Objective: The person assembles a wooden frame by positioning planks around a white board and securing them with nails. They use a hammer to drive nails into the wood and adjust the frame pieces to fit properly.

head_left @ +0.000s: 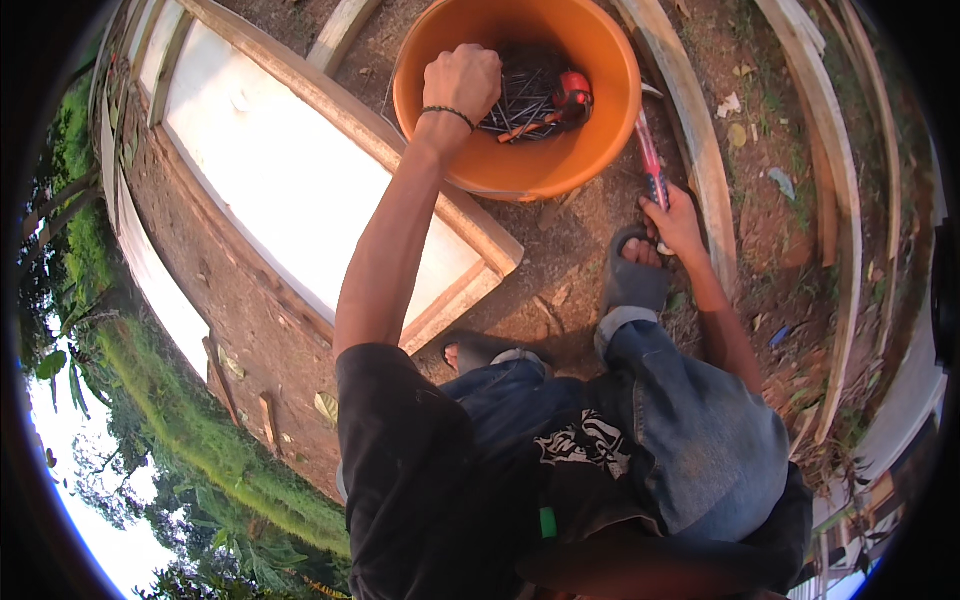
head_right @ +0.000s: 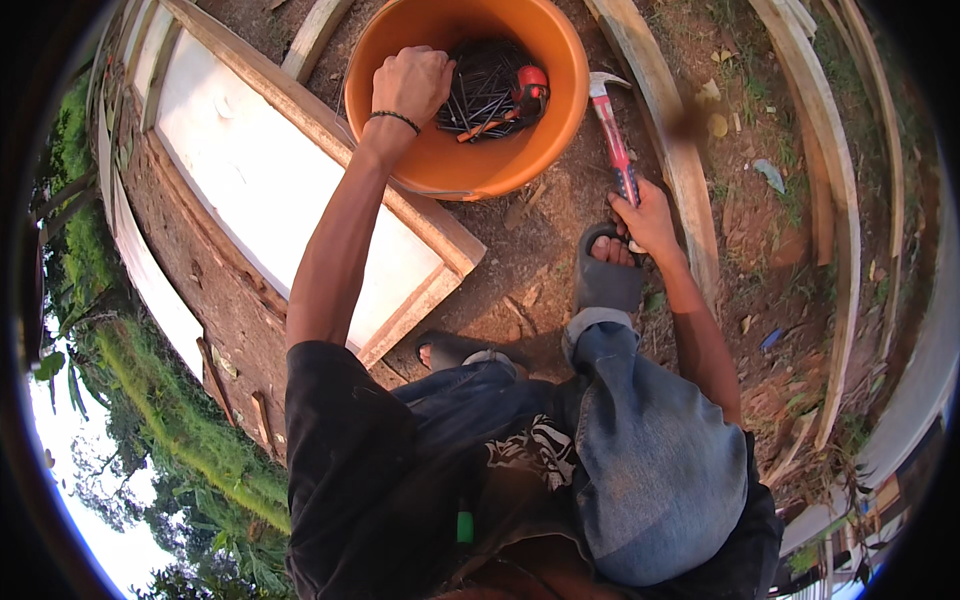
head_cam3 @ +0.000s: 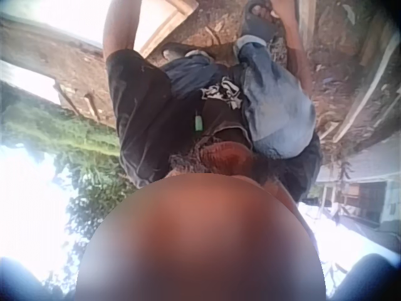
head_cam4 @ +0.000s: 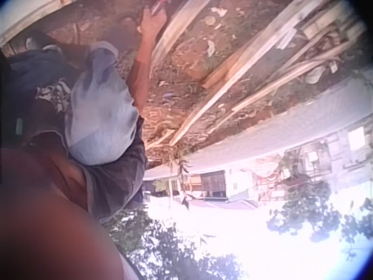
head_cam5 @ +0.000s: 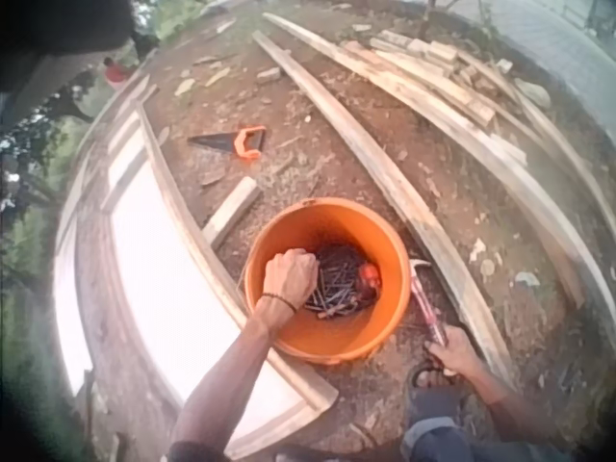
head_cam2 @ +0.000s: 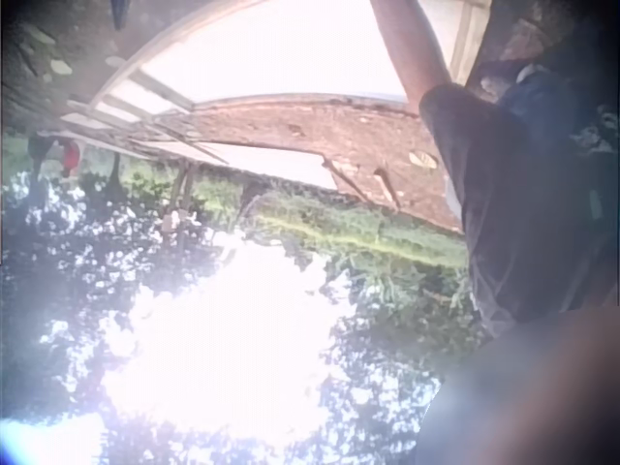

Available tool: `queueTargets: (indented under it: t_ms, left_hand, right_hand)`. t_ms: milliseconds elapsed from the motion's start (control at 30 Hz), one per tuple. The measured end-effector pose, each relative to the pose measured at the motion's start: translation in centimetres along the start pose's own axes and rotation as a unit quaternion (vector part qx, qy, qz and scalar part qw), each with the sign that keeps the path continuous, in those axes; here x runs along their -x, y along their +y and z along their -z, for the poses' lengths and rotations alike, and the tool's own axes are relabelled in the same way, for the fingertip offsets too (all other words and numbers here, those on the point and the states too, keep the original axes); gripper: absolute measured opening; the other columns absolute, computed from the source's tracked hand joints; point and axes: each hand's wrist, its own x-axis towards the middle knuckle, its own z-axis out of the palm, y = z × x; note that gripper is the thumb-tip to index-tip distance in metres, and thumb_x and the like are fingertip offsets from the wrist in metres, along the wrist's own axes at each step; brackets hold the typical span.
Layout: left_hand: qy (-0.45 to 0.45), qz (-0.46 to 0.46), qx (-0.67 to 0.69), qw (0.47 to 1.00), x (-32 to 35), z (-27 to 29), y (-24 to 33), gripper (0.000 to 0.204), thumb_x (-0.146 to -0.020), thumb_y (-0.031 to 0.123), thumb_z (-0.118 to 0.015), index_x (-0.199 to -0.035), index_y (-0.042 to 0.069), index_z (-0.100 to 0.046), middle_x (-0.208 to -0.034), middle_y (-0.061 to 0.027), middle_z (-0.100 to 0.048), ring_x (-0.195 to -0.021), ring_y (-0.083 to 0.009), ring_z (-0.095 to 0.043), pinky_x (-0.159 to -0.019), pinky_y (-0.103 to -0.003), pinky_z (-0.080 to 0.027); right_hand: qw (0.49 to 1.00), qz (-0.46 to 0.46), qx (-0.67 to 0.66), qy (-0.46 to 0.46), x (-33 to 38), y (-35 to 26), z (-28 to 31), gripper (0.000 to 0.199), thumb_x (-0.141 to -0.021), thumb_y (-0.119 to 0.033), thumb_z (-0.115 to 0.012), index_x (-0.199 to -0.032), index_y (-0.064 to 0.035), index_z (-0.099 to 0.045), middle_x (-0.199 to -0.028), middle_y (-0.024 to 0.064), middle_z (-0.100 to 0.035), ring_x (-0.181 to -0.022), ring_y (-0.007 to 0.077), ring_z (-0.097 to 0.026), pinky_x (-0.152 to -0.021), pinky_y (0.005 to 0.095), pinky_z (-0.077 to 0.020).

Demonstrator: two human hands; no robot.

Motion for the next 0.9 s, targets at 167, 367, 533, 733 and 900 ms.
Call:
queueTargets:
  t_ms: [167,367,533,733,900]
  left_hand:
    - [0.050,0.031,-0.020,0.998,0.2,1.8,-1.1,0.024,-0.095,0.020,-0.061,-0.080,0.005,-0.073,-0.086,-0.0138,-0.072,-0.076,-0.0397,-0.072,-0.066,-0.048,-0.060]
    - [-0.027,0.049,0.029,0.998,0.7,4.5,0.4,0.023,-0.093,0.024,-0.066,-0.081,0.006,-0.075,-0.087,-0.0160,-0.074,-0.079,-0.0393,-0.073,-0.069,-0.048,-0.060]
    - [-0.103,0.077,0.048,0.991,1.7,4.5,0.8,0.020,-0.089,0.025,-0.070,-0.089,0.007,-0.079,-0.083,-0.0189,-0.073,-0.079,-0.0393,-0.072,-0.072,-0.048,-0.060]
    - [-0.098,0.052,0.048,0.993,2.8,2.0,1.0,0.018,-0.087,0.020,-0.068,-0.084,0.005,-0.077,-0.084,-0.0200,-0.073,-0.078,-0.0405,-0.073,-0.069,-0.048,-0.060]
    - [-0.046,-0.004,0.003,0.999,2.2,0.1,0.2,0.021,-0.092,0.019,-0.065,-0.081,0.004,-0.075,-0.084,-0.0174,-0.072,-0.077,-0.0395,-0.071,-0.070,-0.049,-0.060]
  right_hand:
    - [1.000,-0.016,-0.005,0.005,0.1,-0.5,-0.1,0.010,-0.094,-0.010,-0.067,-0.096,-0.0036,-0.060,-0.066,0.0011,-0.059,-0.048,0.0092,-0.056,-0.045,0.0269,-0.0439]
    - [1.000,-0.016,-0.005,0.002,0.1,-0.5,-0.1,0.009,-0.094,-0.009,-0.067,-0.097,-0.0037,-0.060,-0.066,0.0007,-0.060,-0.048,0.0084,-0.055,-0.044,0.0259,-0.0426]
    - [1.000,-0.005,-0.007,-0.003,0.1,-0.7,-0.2,0.009,-0.094,-0.009,-0.067,-0.096,-0.0041,-0.060,-0.065,0.0008,-0.059,-0.047,0.0085,-0.055,-0.044,0.0259,-0.0424]
    - [1.000,-0.020,-0.022,-0.002,-0.2,0.0,0.0,0.011,-0.095,-0.009,-0.068,-0.097,-0.0026,-0.060,-0.065,0.0012,-0.059,-0.046,0.0090,-0.055,-0.044,0.0265,-0.0429]
    - [1.000,-0.018,-0.010,-0.002,-0.1,-0.4,-0.2,0.012,-0.095,-0.010,-0.068,-0.098,-0.0012,-0.060,-0.065,0.0016,-0.059,-0.047,0.0092,-0.055,-0.044,0.0268,-0.0434]
